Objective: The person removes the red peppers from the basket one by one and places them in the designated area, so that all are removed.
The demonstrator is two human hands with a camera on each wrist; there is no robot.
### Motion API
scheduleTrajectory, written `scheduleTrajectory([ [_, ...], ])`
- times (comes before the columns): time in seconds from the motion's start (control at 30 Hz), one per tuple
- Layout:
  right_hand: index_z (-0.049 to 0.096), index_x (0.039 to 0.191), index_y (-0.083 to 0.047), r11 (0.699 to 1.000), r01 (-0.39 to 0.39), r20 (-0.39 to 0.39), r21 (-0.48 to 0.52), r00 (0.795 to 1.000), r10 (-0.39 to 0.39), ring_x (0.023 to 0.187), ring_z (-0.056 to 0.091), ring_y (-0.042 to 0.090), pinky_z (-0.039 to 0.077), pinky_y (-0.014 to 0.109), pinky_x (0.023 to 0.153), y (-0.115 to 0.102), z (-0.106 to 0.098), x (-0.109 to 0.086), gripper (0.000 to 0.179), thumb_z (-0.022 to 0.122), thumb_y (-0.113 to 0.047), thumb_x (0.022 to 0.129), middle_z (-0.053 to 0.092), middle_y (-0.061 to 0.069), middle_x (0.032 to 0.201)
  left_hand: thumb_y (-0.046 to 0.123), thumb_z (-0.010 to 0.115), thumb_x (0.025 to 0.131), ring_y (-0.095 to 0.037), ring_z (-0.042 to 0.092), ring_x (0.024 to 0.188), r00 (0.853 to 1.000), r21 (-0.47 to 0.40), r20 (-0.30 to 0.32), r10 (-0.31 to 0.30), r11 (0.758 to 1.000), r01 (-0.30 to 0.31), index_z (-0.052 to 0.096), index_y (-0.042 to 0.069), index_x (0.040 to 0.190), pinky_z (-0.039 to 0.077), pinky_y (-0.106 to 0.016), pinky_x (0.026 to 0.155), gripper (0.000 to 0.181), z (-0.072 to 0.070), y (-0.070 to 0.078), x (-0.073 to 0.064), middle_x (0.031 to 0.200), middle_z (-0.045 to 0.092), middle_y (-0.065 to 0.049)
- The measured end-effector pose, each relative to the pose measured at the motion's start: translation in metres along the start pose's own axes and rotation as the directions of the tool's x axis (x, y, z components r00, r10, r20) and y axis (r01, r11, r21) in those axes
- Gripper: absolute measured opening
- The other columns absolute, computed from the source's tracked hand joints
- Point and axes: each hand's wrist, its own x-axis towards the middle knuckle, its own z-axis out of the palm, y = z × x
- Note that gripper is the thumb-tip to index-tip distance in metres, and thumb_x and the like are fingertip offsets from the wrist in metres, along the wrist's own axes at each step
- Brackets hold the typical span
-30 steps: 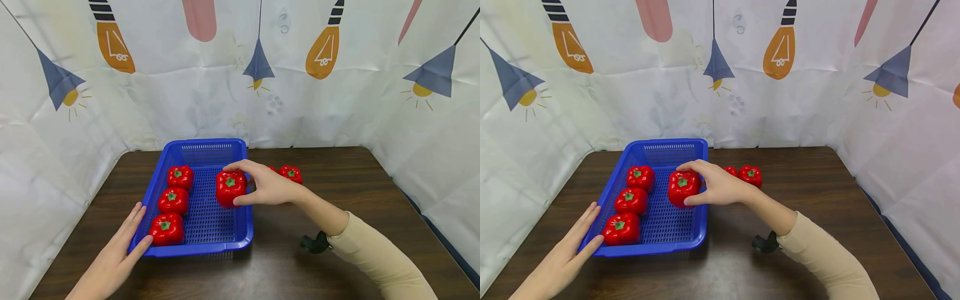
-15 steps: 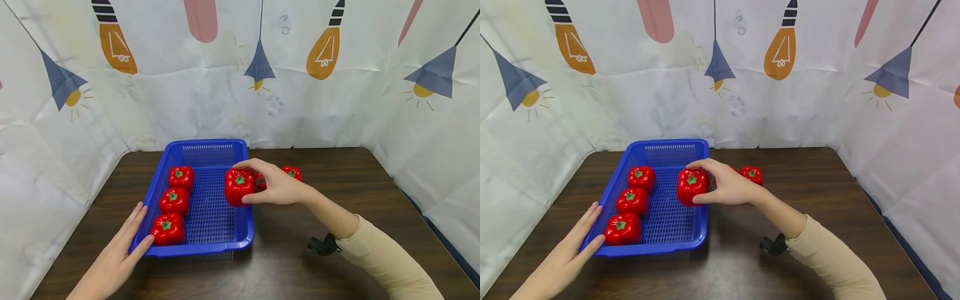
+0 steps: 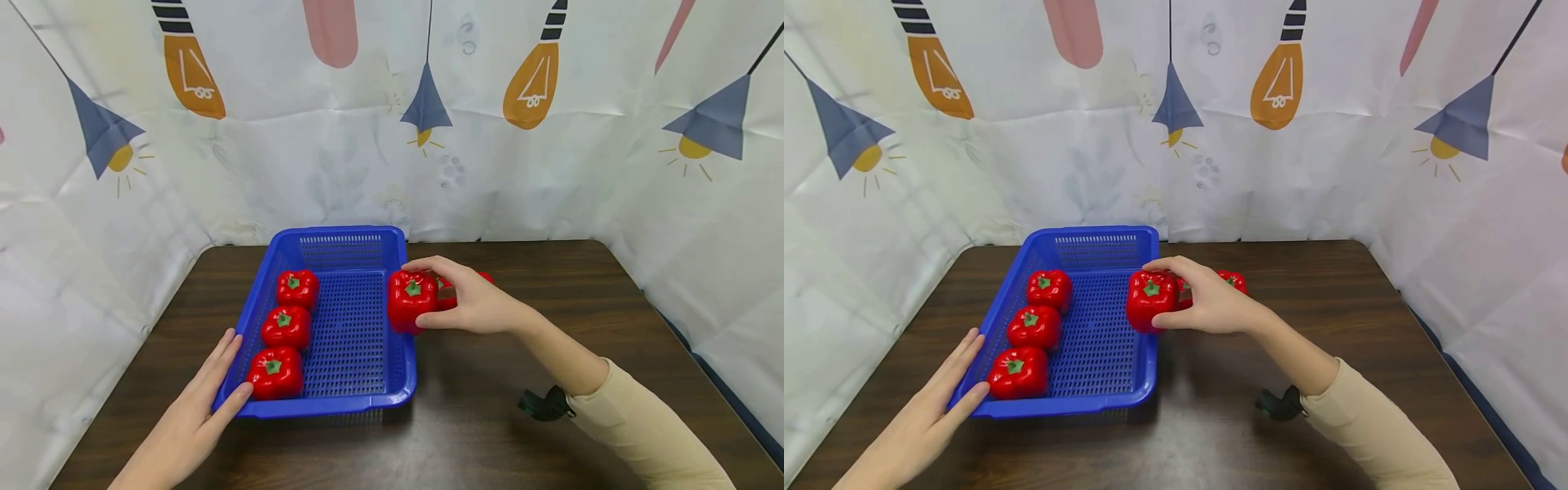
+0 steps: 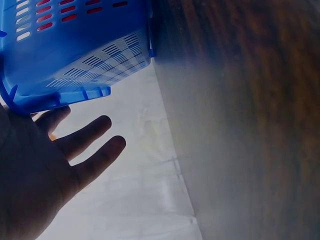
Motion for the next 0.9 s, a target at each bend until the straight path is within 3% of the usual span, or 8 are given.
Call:
scheduleTrajectory([
  [0.23,0.051,0.146,-0.022,1.000,-0.013,-0.027,-0.021,1.000,0.013,0.124,0.056,0.021,0.058,0.042,0.091,0.004,-0.009,-0.010,0.066,0.082,-0.016,0.088,0.057,-0.002,0.138,0.027,0.061,0.105,-0.032,0.017,0.155,1.000,-0.009,0.003,-0.001,1.000,0.001,0.016,0.025,0.166,0.007,-0.001,0.105,0.077,-0.001,0.001,0.000,0.172,0.010,-0.001],
  [0.9,0.051,0.147,-0.022,0.999,-0.053,-0.110,0.009,0.992,0.054,0.129,0.052,0.026,0.058,0.044,0.090,0.001,-0.030,-0.034,0.066,0.081,-0.013,0.089,0.054,0.001,0.142,0.028,0.061,0.105,-0.032,0.017,0.155,1.000,-0.010,0.014,-0.011,1.000,0.011,0.016,0.025,0.167,0.007,-0.001,0.105,0.077,-0.001,0.002,0.000,0.172,0.010,-0.001],
])
